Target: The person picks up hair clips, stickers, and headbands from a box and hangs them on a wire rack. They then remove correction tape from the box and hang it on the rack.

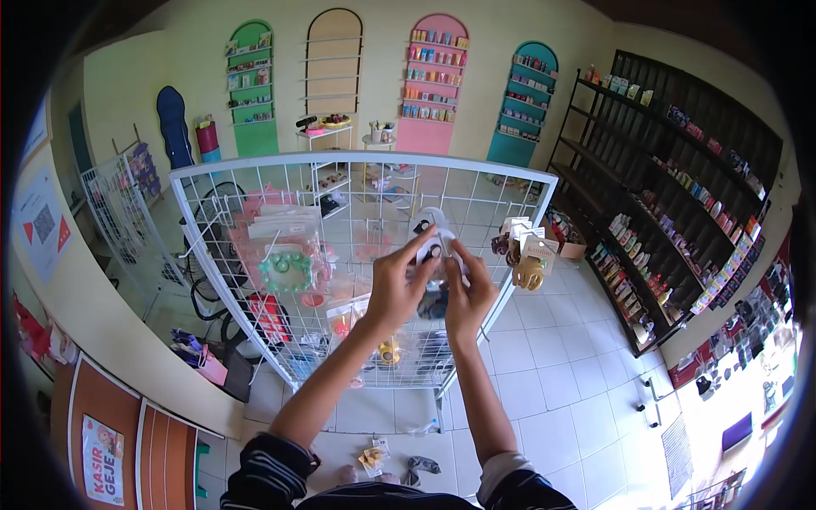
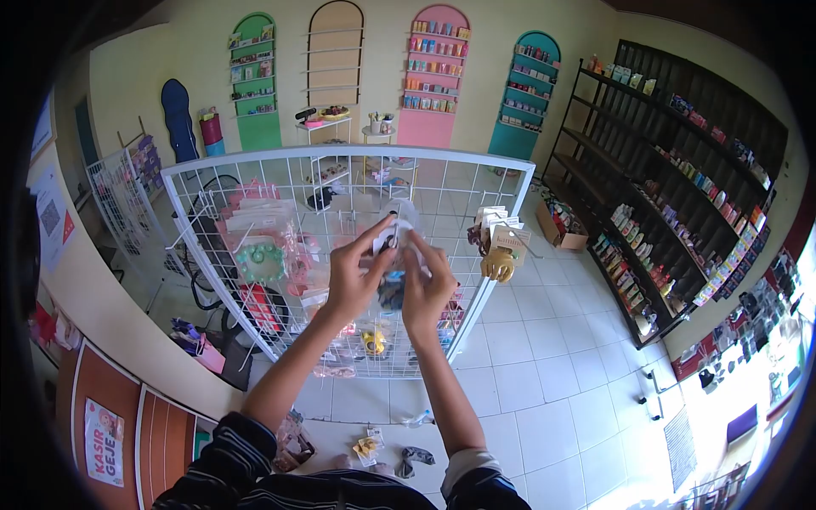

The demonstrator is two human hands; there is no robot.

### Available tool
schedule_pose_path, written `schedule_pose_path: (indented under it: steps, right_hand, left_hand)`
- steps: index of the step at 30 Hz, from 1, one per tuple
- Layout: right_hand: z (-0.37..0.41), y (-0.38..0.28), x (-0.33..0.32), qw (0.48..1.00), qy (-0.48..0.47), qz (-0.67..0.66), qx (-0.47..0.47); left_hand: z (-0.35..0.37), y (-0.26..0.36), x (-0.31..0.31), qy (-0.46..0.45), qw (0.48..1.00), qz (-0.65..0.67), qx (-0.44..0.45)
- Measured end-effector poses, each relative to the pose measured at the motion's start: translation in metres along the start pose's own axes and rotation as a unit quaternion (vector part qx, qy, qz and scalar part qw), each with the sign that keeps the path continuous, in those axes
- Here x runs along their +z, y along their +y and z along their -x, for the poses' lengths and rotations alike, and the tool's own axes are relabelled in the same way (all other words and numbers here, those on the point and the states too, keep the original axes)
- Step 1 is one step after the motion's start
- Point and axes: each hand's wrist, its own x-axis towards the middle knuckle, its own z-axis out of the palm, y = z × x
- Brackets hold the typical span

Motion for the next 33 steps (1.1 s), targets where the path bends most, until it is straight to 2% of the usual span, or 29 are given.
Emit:
schedule_pose_path:
  steps: [1, 3, 5, 9, 13, 15, 17, 19, 21, 22, 23, 25, 26, 27, 28, 29, 30, 31, 33]
  right_hand:
    - [-0.005, 0.012, 0.005, 0.999, 0.01, 0.025, -0.019]
    - [-0.012, 0.032, 0.014, 0.999, 0.017, 0.04, -0.018]
    - [-0.018, 0.049, 0.022, 0.998, 0.025, 0.054, -0.017]
    - [-0.024, 0.064, 0.032, 0.994, 0.056, 0.078, -0.045]
    - [-0.027, 0.07, 0.037, 0.993, 0.059, 0.083, -0.052]
    - [-0.026, 0.072, 0.041, 0.99, 0.083, 0.091, -0.07]
    - [-0.025, 0.074, 0.039, 0.993, 0.062, 0.091, -0.034]
    - [-0.022, 0.089, 0.038, 0.974, 0.086, 0.172, -0.124]
    - [-0.018, 0.107, 0.034, 0.917, 0.141, 0.262, -0.267]
    - [-0.002, 0.099, 0.032, 0.927, 0.148, 0.238, -0.247]
    - [0.012, 0.089, 0.023, 0.931, 0.113, 0.264, -0.228]
    - [0.068, 0.067, 0.02, 0.983, 0.095, 0.14, -0.078]
    - [0.107, 0.065, 0.017, 0.993, 0.049, 0.098, -0.032]
    - [0.148, 0.069, 0.012, 0.996, -0.025, 0.075, -0.03]
    - [0.197, 0.071, 0.006, 0.982, -0.107, -0.036, 0.149]
    - [0.244, 0.09, -0.009, 0.961, -0.234, -0.042, 0.145]
    - [0.28, 0.068, -0.011, 0.909, -0.304, -0.069, 0.276]
    - [0.324, 0.078, -0.017, 0.826, -0.301, -0.195, 0.435]
    - [0.371, 0.071, -0.012, 0.685, -0.355, -0.248, 0.586]
  left_hand:
    - [-0.006, -0.009, 0.0, -0.018, 0.998, -0.053, 0.025]
    - [-0.013, -0.028, 0.003, 0.002, 0.997, -0.062, 0.056]
    - [-0.018, -0.044, 0.006, 0.007, 0.996, -0.071, 0.051]
    - [-0.022, -0.06, 0.009, 0.002, 0.983, -0.174, 0.057]
    - [-0.02, -0.068, 0.016, 0.037, 0.972, -0.224, 0.068]
    - [-0.019, -0.069, 0.019, 0.074, 0.957, -0.259, 0.11]
    - [-0.017, -0.069, 0.025, 0.087, 0.956, -0.26, 0.108]
    - [-0.014, -0.072, 0.029, 0.089, 0.957, -0.264, 0.081]
    - [-0.006, -0.069, 0.031, 0.137, 0.942, -0.294, 0.088]
    - [0.007, -0.069, 0.031, 0.158, 0.945, -0.279, 0.059]
    - [0.026, -0.068, 0.027, 0.185, 0.945, -0.269, 0.028]
    - [0.085, -0.056, 0.02, 0.177, 0.952, -0.249, -0.034]
    - [0.127, -0.051, 0.014, 0.153, 0.96, -0.215, -0.089]
    - [0.166, -0.046, 0.013, 0.132, 0.967, -0.172, -0.135]
    - [0.209, -0.045, 0.011, 0.126, 0.963, -0.127, -0.201]
    - [0.257, -0.048, 0.013, 0.12, 0.957, -0.074, -0.255]
    - [0.301, -0.059, 0.013, 0.103, 0.931, -0.079, -0.341]
    - [0.344, -0.065, 0.013, 0.081, 0.9, -0.077, -0.422]
    - [0.409, -0.051, 0.012, 0.182, 0.79, -0.075, -0.58]
